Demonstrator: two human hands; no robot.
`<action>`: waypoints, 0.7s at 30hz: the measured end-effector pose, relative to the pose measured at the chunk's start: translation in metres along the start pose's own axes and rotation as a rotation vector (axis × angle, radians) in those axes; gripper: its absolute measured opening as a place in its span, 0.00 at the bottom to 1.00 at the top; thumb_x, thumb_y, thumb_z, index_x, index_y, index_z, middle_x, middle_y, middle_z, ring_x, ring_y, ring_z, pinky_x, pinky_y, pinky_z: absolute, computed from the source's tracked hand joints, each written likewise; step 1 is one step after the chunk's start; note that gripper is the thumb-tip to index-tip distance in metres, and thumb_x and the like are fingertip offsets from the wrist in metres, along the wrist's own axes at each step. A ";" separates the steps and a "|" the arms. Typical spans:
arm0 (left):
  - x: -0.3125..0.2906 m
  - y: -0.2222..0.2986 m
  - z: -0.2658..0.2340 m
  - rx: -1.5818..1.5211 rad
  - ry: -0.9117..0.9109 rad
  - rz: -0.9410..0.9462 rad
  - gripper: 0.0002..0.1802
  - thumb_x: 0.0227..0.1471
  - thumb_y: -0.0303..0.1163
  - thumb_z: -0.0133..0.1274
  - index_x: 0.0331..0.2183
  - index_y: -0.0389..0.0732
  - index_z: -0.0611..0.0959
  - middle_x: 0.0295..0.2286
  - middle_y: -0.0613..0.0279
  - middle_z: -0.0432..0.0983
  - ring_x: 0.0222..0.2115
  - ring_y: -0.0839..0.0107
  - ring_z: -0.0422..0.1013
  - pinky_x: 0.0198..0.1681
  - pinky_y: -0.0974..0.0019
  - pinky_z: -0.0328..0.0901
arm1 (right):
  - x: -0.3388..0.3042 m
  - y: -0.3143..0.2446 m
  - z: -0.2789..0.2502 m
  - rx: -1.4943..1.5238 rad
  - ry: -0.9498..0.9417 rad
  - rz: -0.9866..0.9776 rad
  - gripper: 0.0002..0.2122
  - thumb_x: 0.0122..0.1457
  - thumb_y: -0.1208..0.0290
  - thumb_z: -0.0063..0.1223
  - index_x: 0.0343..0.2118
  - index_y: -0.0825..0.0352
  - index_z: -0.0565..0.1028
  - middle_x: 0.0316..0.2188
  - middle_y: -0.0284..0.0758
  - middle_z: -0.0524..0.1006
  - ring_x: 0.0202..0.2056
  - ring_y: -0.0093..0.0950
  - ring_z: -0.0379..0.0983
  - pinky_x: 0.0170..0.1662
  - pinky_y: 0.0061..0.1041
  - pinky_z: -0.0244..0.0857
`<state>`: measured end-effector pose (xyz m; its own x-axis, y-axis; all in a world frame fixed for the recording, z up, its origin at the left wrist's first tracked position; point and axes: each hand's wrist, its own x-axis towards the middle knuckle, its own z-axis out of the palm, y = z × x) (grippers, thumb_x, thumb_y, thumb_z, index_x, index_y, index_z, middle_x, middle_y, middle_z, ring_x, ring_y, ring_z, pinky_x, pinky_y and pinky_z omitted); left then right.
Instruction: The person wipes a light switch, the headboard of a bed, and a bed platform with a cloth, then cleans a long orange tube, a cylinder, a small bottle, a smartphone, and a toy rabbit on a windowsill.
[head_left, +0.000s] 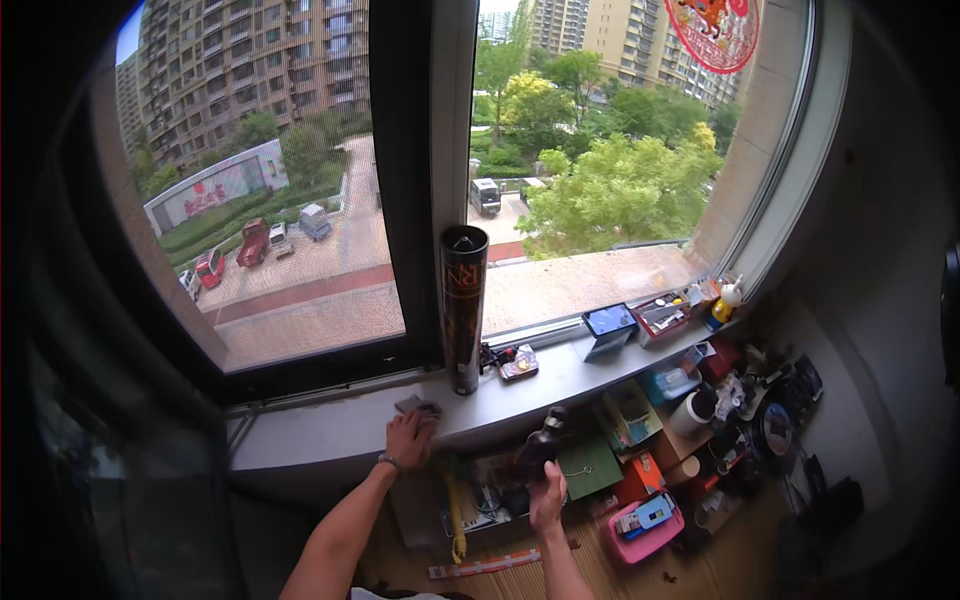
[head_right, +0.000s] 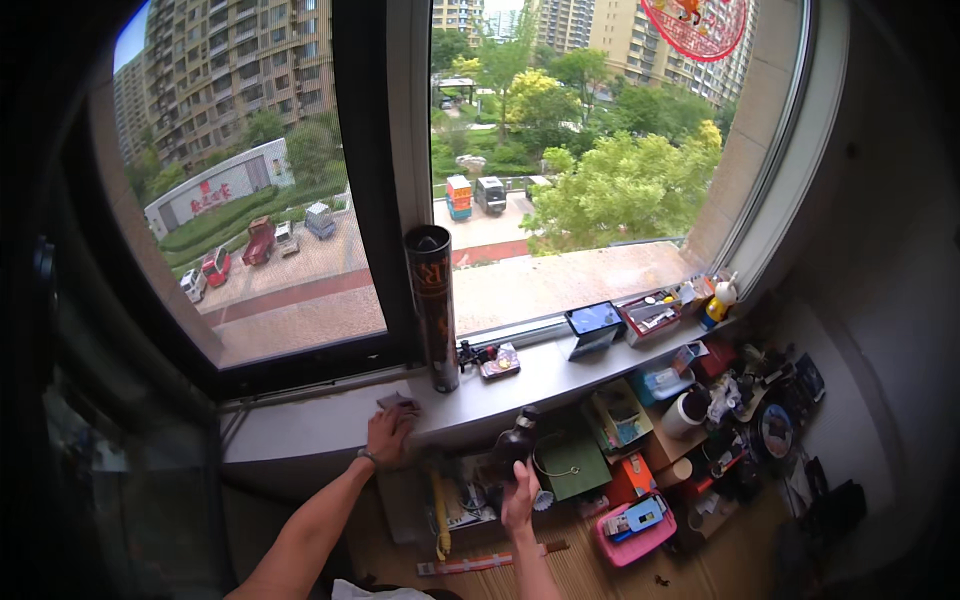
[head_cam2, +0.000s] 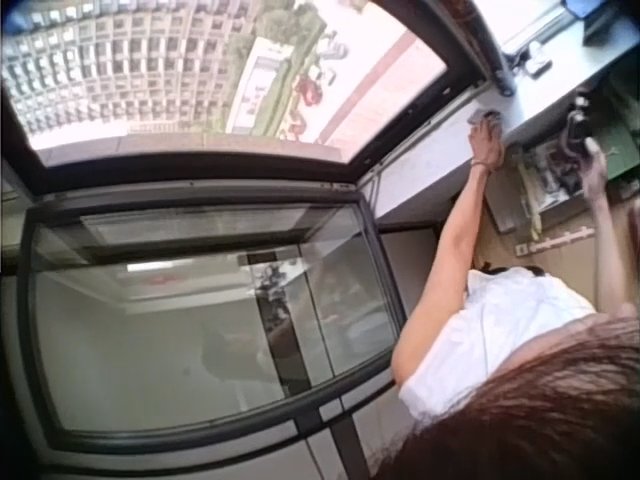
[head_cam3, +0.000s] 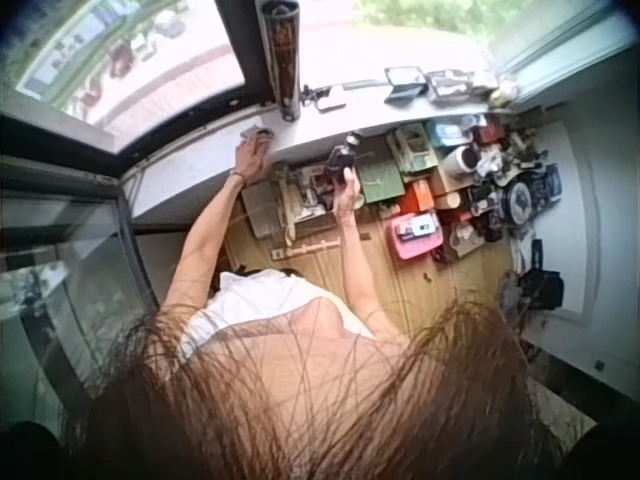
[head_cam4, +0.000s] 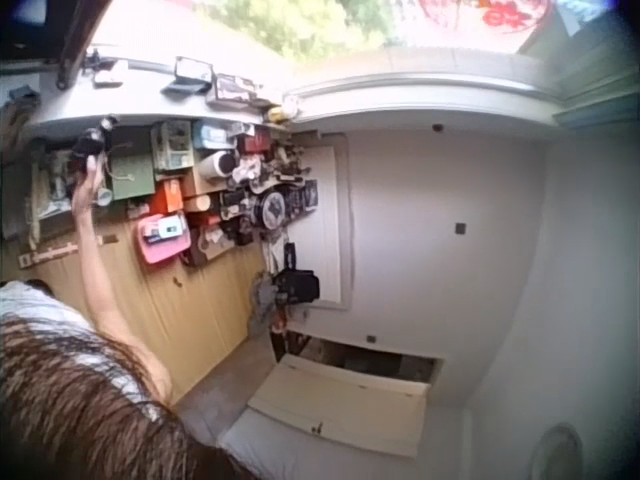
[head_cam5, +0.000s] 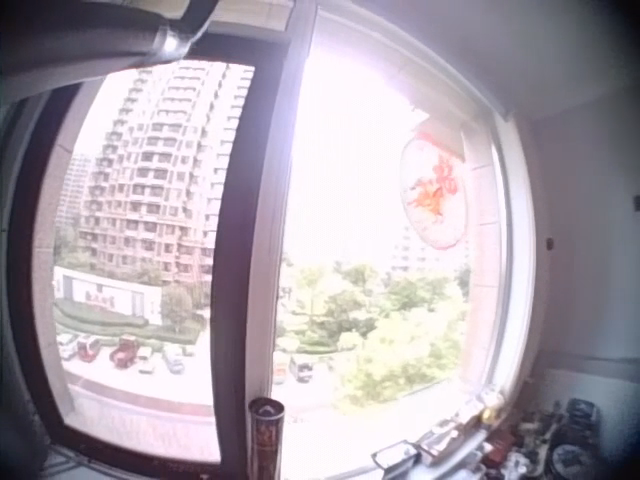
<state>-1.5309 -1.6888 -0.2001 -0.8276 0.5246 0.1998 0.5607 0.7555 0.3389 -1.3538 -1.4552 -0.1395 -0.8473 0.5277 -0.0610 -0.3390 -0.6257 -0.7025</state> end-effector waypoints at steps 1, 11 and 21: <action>-0.004 0.013 0.007 -0.413 0.102 0.014 0.15 0.55 0.34 0.46 0.45 0.45 0.77 0.46 0.54 0.69 0.46 0.55 0.65 0.50 0.55 0.59 | -0.011 0.001 -0.008 0.002 0.010 0.033 0.20 0.59 0.65 0.45 0.52 0.69 0.67 0.45 0.33 0.73 0.47 0.26 0.69 0.54 0.28 0.61; -0.099 0.229 -0.082 -0.774 0.259 0.210 0.34 0.50 0.39 0.57 0.54 0.36 0.66 0.58 0.38 0.50 0.57 0.44 0.54 0.57 0.55 0.53 | -0.129 -0.031 0.001 -0.680 -0.149 -0.007 0.25 0.59 0.57 0.39 0.51 0.75 0.66 0.42 0.40 0.73 0.44 0.27 0.67 0.49 0.26 0.60; -0.072 0.225 -0.085 -1.719 -0.126 -0.222 0.37 0.61 0.59 0.31 0.39 0.34 0.78 0.33 0.63 0.77 0.33 0.78 0.71 0.39 0.71 0.67 | -0.160 -0.028 0.016 -0.682 0.053 -0.088 0.24 0.51 0.65 0.40 0.49 0.76 0.67 0.36 0.38 0.73 0.36 0.27 0.67 0.41 0.25 0.64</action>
<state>-1.3471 -1.5896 -0.0604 -0.8246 0.5654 -0.0203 -0.2890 -0.3900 0.8743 -1.2154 -1.5315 -0.0987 -0.8011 0.5985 -0.0057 -0.0578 -0.0868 -0.9946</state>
